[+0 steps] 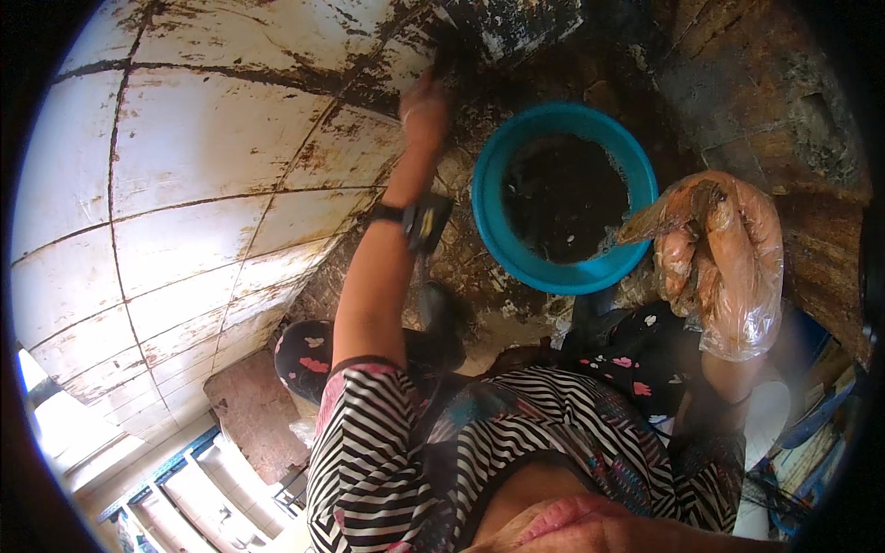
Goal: The person scrapes a dark, dirty substance from a tiled wall using a metal scraper. They repeatedly dip the scraper into a blue bucket of water to clean it and continue removing the material from the wall surface.
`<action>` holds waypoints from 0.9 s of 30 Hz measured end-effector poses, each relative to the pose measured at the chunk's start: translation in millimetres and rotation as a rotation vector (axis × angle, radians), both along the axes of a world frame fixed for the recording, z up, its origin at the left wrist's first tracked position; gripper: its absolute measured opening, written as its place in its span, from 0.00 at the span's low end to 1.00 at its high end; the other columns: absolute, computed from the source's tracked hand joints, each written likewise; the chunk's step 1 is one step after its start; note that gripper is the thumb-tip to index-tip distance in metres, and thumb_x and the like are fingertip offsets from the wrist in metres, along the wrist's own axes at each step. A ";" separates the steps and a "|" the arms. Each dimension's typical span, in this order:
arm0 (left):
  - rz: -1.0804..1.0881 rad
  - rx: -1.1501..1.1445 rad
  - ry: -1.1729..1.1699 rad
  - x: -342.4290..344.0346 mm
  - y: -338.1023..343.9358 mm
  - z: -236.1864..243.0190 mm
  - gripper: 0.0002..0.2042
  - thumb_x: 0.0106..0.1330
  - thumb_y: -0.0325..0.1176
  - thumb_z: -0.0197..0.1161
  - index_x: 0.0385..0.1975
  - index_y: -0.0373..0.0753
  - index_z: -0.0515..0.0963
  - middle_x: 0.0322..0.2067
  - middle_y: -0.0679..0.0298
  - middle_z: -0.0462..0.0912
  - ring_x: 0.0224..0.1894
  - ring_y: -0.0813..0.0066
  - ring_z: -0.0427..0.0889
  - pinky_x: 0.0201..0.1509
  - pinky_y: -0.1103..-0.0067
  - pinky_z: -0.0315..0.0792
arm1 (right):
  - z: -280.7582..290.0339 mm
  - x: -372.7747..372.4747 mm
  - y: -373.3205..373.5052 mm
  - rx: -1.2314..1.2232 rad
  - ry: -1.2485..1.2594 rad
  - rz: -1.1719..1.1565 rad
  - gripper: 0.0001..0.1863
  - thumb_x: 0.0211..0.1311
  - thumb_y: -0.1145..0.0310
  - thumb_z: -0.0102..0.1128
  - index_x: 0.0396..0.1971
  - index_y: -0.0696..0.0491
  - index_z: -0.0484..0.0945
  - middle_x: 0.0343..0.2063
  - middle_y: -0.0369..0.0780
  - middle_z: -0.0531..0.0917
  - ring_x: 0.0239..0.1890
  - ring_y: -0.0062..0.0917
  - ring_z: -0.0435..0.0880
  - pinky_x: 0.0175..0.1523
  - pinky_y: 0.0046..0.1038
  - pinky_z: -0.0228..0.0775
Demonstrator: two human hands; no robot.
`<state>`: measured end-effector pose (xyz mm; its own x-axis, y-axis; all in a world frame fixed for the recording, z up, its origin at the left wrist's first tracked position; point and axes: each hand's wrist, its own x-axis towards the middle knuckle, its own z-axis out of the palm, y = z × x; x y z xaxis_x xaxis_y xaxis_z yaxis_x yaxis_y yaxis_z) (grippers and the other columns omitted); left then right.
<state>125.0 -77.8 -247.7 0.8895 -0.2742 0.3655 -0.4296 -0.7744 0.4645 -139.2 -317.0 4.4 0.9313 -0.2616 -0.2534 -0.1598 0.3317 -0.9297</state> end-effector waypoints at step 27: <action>-0.097 0.288 -0.346 -8.7 6.1 13.1 0.07 0.57 0.29 0.52 0.28 0.34 0.75 0.31 0.52 0.78 0.33 0.52 0.77 0.37 0.66 0.71 | 0.0 2.6 17.0 0.014 -0.095 0.129 0.14 0.64 0.61 0.50 0.33 0.59 0.72 0.16 0.36 0.73 0.15 0.15 0.68 0.19 0.15 0.60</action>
